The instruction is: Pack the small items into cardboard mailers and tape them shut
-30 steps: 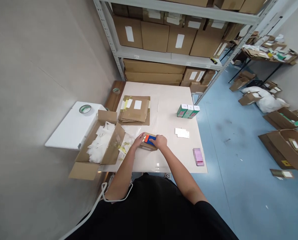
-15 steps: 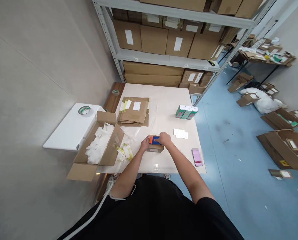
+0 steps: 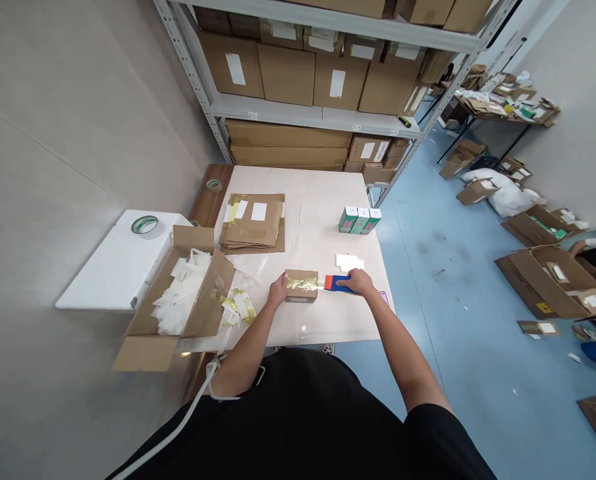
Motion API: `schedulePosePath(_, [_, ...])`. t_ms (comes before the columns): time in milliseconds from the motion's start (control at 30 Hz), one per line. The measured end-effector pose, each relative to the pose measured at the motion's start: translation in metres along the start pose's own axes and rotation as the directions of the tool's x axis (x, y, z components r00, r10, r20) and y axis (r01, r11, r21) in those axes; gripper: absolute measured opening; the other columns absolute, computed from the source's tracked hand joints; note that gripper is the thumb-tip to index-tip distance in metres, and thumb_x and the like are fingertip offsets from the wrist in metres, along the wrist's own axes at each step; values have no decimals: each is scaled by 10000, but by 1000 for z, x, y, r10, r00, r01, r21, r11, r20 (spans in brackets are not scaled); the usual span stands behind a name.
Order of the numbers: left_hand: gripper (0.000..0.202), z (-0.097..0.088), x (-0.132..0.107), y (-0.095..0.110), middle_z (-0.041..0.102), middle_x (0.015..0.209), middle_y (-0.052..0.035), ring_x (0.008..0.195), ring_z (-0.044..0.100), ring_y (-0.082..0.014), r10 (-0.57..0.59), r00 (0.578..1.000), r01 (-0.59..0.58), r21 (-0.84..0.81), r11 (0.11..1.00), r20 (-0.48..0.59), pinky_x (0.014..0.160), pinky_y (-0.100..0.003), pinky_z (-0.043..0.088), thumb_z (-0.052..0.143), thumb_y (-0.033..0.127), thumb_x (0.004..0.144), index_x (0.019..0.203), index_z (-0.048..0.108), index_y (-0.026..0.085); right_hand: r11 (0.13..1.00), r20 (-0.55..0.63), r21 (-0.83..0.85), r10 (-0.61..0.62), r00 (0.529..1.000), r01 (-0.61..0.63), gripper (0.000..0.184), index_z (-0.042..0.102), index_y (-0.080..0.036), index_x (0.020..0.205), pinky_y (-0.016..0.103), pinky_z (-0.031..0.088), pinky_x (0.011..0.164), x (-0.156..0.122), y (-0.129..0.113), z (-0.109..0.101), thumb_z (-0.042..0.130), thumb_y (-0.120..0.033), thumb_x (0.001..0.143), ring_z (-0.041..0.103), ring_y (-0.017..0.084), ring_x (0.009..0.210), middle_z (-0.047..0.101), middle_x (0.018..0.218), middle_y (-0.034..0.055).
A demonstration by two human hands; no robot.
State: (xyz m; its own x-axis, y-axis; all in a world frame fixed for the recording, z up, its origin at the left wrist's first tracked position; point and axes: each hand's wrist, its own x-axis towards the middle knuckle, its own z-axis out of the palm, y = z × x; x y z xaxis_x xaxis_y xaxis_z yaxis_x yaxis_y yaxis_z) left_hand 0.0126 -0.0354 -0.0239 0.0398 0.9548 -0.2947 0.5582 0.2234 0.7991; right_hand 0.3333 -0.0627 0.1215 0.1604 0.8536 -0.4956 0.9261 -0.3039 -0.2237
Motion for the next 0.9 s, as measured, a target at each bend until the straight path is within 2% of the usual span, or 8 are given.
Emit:
schedulePosePath(133, [619, -2, 1, 3, 692, 1399, -108, 1329, 613, -290, -17, 1000, 17, 10, 1000, -6, 1130, -392, 451, 312, 558, 1081, 1506, 578, 197, 1000, -1, 11, 25, 1000, -25, 473, 765, -189, 872, 244, 383, 589, 3, 22, 6, 768, -657, 803, 696, 202, 812, 766, 903, 77])
schedulePosePath(300, [621, -2, 2, 5, 686, 1405, -120, 1310, 628, -294, -26, 1000, 26, -8, 1000, -4, 1122, -393, 456, 337, 564, 1077, 1487, 598, 178, 999, -15, -14, 35, 999, -35, 513, 759, -185, 932, 258, 420, 627, 7, 13, 23, 739, -686, 824, 712, 227, 854, 771, 977, 112])
schedulePosePath(433, [608, -1, 0, 4, 716, 1353, -125, 1275, 647, -300, -19, 1000, 19, -7, 1000, -19, 1110, -411, 469, 325, 543, 1083, 1465, 621, 175, 989, -115, -145, 20, 993, -36, 447, 728, -160, 1114, 291, 472, 760, 7, 5, 62, 727, -552, 900, 723, 275, 995, 762, 1079, 166])
schedulePosePath(500, [604, 0, -1, 2, 703, 1376, -128, 1289, 641, -299, -16, 999, 16, -5, 1000, -31, 1119, -412, 463, 330, 535, 1084, 1468, 617, 169, 978, -54, -183, 86, 995, -94, 347, 724, -141, 1099, 309, 480, 805, 4, 16, 88, 729, -436, 918, 723, 289, 1030, 757, 1097, 183])
schedulePosePath(567, [605, 1, -1, 0, 690, 1395, -131, 1304, 633, -301, -14, 999, 14, -3, 1000, -43, 1131, -418, 454, 341, 539, 1082, 1474, 611, 165, 975, -5, -102, 196, 981, -196, 389, 711, -137, 1110, 310, 491, 784, -1, 37, 113, 664, -492, 956, 731, 284, 1010, 754, 1092, 187])
schedulePosePath(700, [597, 2, 3, -3, 705, 1372, -127, 1301, 635, -307, -24, 998, 25, 19, 999, -63, 1127, -433, 458, 339, 542, 1080, 1456, 627, 179, 941, -76, 25, 339, 938, -338, 493, 644, -122, 1220, 349, 498, 826, -11, 73, 152, 484, -550, 1034, 722, 300, 1027, 742, 1094, 202])
schedulePosePath(800, [581, 1, 7, -4, 708, 1369, -117, 1325, 619, -294, -19, 999, 20, 32, 999, -51, 1140, -416, 446, 333, 519, 1083, 1449, 632, 183, 935, -141, 122, 349, 926, -334, 441, 569, -109, 1350, 391, 466, 958, -12, 77, 172, 408, -397, 1059, 660, 310, 1198, 700, 1226, 230])
schedulePosePath(900, [579, -2, 8, -4, 692, 1396, -118, 1343, 607, -285, -31, 999, 32, 25, 999, -44, 1157, -406, 430, 333, 506, 1082, 1457, 621, 174, 900, -42, 213, 397, 917, -380, 479, 502, -134, 1455, 429, 449, 1006, -7, 71, 183, 454, -242, 991, 613, 322, 1279, 666, 1308, 223])
